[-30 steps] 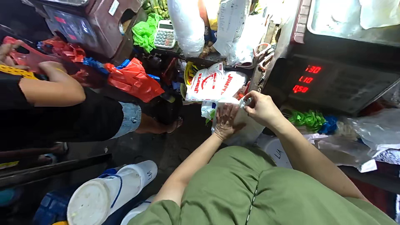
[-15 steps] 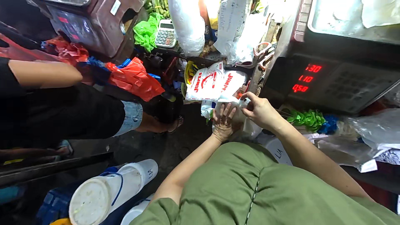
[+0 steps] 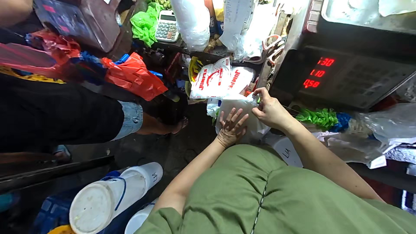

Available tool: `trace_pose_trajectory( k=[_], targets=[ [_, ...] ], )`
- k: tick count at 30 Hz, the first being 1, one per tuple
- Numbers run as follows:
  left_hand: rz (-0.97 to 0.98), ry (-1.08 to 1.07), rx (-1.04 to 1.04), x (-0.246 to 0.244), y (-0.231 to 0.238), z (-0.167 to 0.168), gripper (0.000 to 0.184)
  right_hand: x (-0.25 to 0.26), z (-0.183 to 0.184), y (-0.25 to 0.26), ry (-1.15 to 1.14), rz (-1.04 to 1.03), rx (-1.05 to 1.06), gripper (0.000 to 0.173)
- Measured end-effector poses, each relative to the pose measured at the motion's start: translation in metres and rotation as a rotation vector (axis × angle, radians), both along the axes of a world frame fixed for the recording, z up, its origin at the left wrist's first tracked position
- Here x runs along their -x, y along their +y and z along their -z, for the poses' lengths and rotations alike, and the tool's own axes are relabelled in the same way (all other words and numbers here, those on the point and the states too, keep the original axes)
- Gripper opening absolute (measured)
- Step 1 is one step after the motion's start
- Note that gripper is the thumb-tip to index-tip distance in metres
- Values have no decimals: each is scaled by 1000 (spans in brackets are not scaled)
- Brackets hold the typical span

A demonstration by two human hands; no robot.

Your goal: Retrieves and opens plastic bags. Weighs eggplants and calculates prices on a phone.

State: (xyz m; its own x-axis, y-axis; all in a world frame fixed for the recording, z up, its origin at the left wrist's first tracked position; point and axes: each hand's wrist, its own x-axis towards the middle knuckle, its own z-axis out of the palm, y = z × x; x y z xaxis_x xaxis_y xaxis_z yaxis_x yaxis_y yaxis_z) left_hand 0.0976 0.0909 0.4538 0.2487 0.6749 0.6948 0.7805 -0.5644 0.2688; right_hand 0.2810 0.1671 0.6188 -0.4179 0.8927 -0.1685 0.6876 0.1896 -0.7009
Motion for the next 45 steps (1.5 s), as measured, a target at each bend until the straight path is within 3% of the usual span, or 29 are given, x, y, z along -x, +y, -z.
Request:
trace_pose_trajectory(
  k=[4,6,10,12,15,16,18,20,22,24,27,30,33,35,36,38,40,42,45],
  targets=[
    [213,86,41,-5,-2,-13,34,-6,-5,-5,-23,30,-52,57],
    [256,146,78,-10,4,-14,34,-9,-5,-16,-61,29,-202,57],
    [300,158,70,-7,8,-13,33,-21,15,-49,-112,-7,-701,28],
    [333,136,58,0,5,-10,35,-28,35,-63,-97,-31,-831,22],
    [203,29,38,11,-5,-7,36,-39,63,-66,-126,-73,-658,20],
    [107,-28,47,13,-3,-5,48,-42,71,-63,-126,-43,-598,18],
    [-29,-95,85,17,10,-1,91,-44,81,-61,-110,24,-533,20],
    [-52,-114,134,19,23,2,116,-41,91,-65,-32,95,-499,23],
    [-11,-192,201,20,29,-7,116,-40,94,-73,156,243,-426,30],
    [-24,-289,252,20,30,-22,111,-39,78,-77,343,465,-217,46],
    [-38,-259,383,23,28,-23,126,-40,70,-70,388,577,4,54],
    [-25,-140,374,19,29,3,133,-35,88,-58,312,556,-12,43],
    [-2,-127,377,23,29,0,134,-35,95,-57,286,552,-99,41],
    [29,-157,431,35,21,-19,129,-41,88,-64,255,511,-103,53],
    [9,-207,421,41,18,-29,117,-47,81,-68,212,475,-93,59],
    [-101,-280,365,58,22,-45,80,-61,61,-72,49,371,-47,67],
    [-250,-176,354,84,40,-60,50,-70,30,-70,-212,249,111,69],
    [-267,10,541,109,64,-73,53,-65,-3,-67,-390,176,236,61],
    [-140,188,693,125,98,-73,59,-44,-29,-65,-341,139,-1,50]
  ],
)
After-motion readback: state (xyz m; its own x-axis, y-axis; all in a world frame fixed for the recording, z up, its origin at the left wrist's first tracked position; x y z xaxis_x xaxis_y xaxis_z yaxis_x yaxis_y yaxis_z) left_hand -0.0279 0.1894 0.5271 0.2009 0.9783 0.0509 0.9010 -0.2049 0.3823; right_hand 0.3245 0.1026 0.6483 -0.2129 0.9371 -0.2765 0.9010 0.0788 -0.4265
